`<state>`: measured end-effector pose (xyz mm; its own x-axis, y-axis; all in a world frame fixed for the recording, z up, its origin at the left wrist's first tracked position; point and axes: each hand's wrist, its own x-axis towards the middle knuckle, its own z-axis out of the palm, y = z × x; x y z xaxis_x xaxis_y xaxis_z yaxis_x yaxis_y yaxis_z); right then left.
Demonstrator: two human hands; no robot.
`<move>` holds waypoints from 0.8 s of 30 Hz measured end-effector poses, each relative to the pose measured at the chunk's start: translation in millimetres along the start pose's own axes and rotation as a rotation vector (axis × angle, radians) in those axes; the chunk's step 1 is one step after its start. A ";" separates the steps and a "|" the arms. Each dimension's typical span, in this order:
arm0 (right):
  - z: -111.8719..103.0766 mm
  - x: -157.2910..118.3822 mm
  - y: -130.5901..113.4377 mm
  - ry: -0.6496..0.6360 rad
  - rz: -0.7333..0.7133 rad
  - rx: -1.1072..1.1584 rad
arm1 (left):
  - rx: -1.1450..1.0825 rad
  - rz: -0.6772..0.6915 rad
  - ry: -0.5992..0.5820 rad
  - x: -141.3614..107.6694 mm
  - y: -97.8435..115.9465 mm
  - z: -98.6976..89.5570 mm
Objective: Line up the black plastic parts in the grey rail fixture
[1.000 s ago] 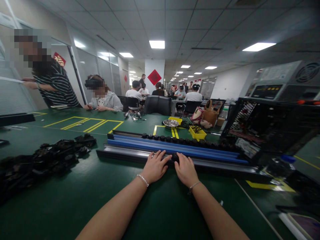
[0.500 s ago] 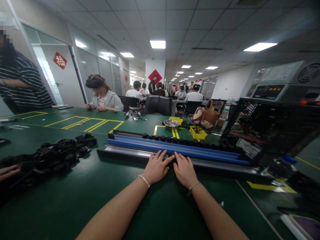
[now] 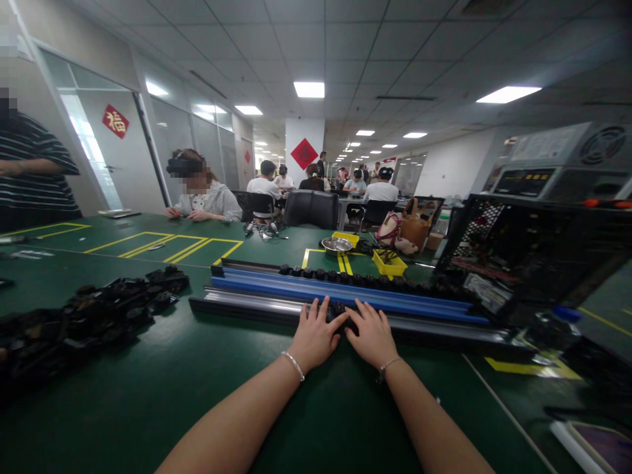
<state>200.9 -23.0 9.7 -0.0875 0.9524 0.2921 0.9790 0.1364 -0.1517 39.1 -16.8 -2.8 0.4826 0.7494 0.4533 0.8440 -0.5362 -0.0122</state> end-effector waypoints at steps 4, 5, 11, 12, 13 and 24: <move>2.2 -0.7 7.1 0.009 -0.018 -0.038 | 0.010 -0.021 -0.022 1.3 2.0 -1.1; 2.6 -0.7 7.8 0.008 -0.021 -0.040 | 0.014 -0.024 -0.024 1.4 2.9 -1.0; 5.0 -2.5 9.2 0.029 -0.051 -0.055 | 0.041 -0.035 -0.008 1.0 8.6 0.0; 5.6 -2.9 9.5 0.032 -0.056 -0.058 | 0.043 -0.032 -0.009 0.9 9.0 -0.1; 6.3 -3.2 10.0 0.033 -0.060 -0.060 | 0.044 -0.029 -0.013 0.9 9.2 -0.2; 5.9 -4.1 10.6 0.053 -0.091 -0.057 | 0.034 -0.073 -0.010 -0.1 9.1 -0.8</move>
<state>210.6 -23.8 1.4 -0.1681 0.9207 0.3521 0.9764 0.2046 -0.0688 46.6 -22.0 -2.2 0.4215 0.7899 0.4455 0.8845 -0.4664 -0.0098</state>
